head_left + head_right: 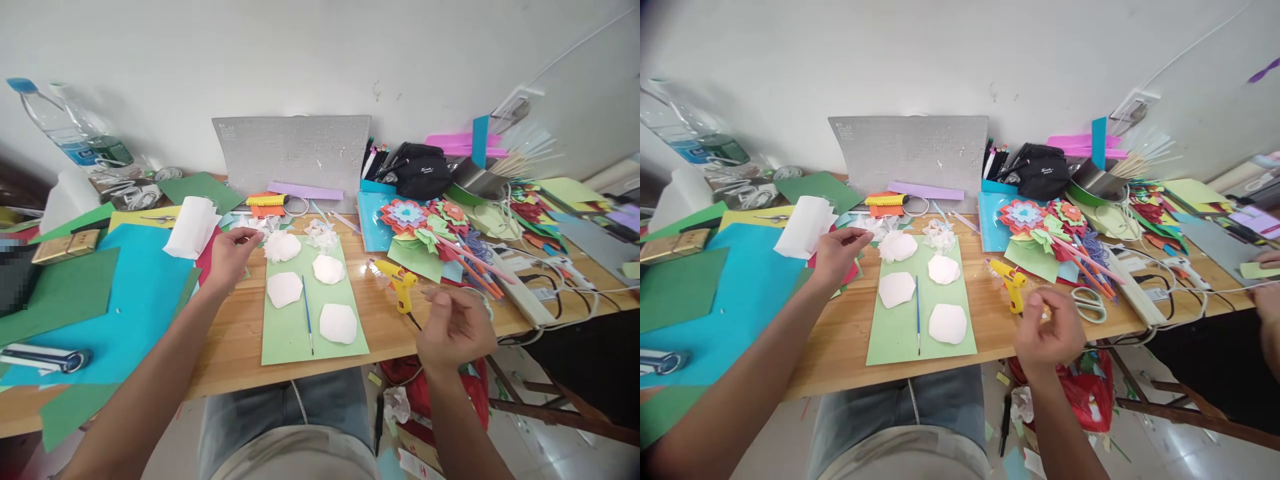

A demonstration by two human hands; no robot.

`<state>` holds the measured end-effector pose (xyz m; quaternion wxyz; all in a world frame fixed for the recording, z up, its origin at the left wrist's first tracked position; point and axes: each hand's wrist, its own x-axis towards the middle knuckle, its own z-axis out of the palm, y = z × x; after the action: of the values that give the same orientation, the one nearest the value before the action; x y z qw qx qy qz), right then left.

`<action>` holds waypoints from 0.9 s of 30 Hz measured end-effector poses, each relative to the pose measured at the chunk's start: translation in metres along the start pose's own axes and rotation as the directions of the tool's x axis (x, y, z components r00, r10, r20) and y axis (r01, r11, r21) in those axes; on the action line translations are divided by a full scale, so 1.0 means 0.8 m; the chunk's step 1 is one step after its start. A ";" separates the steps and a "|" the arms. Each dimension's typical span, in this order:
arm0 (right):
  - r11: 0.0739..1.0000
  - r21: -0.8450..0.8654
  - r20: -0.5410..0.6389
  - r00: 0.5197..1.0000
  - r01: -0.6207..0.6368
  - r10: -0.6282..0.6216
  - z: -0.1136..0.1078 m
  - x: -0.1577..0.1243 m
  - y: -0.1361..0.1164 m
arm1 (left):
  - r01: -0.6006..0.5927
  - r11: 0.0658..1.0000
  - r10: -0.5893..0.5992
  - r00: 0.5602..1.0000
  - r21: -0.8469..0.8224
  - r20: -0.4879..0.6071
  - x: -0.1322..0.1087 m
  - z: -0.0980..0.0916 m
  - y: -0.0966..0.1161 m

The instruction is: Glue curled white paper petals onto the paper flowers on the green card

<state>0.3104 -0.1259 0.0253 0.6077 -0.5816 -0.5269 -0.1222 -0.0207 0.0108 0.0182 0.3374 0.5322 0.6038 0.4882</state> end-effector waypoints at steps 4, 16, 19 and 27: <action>0.955 -0.188 0.183 0.948 -0.227 0.261 -0.023 -0.025 0.059 | -0.023 1.000 0.023 0.999 0.005 0.028 0.009 0.006 0.006; 0.857 -0.474 0.455 0.778 -0.201 0.434 0.019 -0.013 0.071 | -0.158 0.967 0.119 0.973 0.198 0.196 0.047 0.040 0.001; 0.915 -0.348 0.429 0.833 -0.206 0.350 0.017 -0.001 0.048 | -0.173 0.969 0.136 0.970 0.178 0.203 0.054 0.046 -0.001; 0.865 -0.059 0.678 0.616 -0.498 0.401 0.099 0.047 -0.027 | -0.223 0.953 0.143 0.929 0.207 0.341 0.067 0.051 -0.011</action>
<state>0.2703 -0.0486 0.0492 0.4253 -0.6561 -0.5531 0.2876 0.0035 0.0727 0.0035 0.3166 0.6962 0.5429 0.3469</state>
